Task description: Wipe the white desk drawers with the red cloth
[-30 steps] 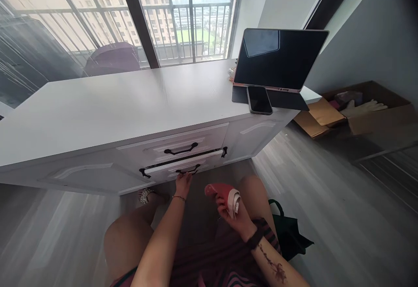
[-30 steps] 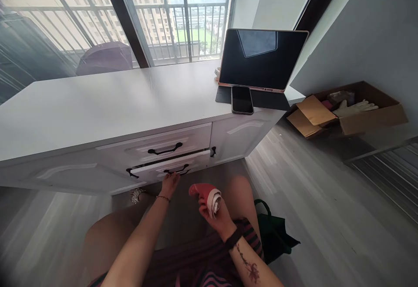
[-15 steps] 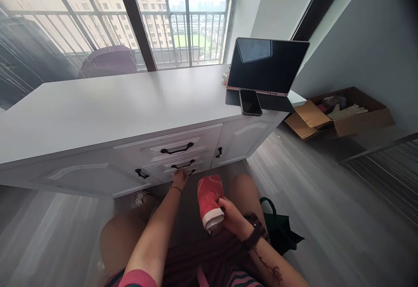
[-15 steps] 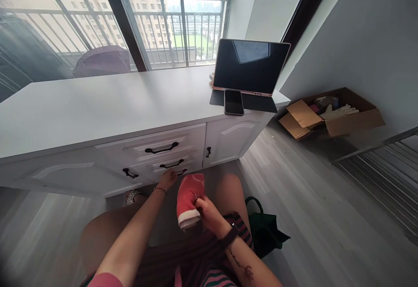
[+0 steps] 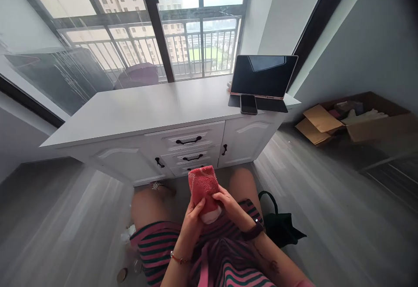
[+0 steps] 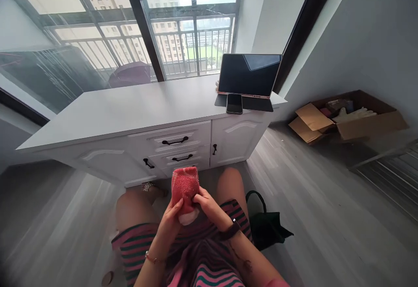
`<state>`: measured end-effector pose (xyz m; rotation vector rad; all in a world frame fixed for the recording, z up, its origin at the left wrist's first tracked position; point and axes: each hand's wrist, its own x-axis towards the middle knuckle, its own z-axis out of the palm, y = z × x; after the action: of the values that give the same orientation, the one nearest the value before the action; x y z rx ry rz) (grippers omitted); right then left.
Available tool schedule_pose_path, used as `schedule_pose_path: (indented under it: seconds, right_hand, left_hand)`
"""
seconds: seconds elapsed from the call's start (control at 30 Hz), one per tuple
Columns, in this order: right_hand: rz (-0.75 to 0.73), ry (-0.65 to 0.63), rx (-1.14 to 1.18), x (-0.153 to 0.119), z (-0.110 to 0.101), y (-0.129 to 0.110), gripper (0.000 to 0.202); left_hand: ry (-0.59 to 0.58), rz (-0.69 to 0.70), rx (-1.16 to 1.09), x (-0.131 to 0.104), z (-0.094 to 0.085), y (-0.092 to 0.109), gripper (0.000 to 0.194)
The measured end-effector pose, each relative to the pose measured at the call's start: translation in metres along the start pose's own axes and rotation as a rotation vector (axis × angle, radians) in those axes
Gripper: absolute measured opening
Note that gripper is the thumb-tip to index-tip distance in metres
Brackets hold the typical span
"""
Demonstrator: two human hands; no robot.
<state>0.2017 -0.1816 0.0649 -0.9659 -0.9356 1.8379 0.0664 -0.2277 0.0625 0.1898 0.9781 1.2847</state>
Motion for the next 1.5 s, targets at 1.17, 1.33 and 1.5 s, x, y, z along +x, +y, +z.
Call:
schedule_pose_path:
  seconds: [1.17, 1.33, 1.5]
  right_hand:
    - [-0.284, -0.055, -0.293, -0.036, 0.046, 0.010, 0.023]
    - [-0.290, -0.050, -0.333, -0.036, 0.049, 0.015, 0.024]
    - [-0.302, -0.031, -0.348, -0.032, 0.052, 0.018, 0.025]
  left_hand:
    - [0.056, 0.080, -0.058, -0.048, -0.017, -0.018, 0.028]
    - [0.100, 0.116, 0.027, -0.047, -0.030, -0.017, 0.021]
    - [0.050, 0.108, 0.014, -0.043, -0.029, -0.010, 0.036]
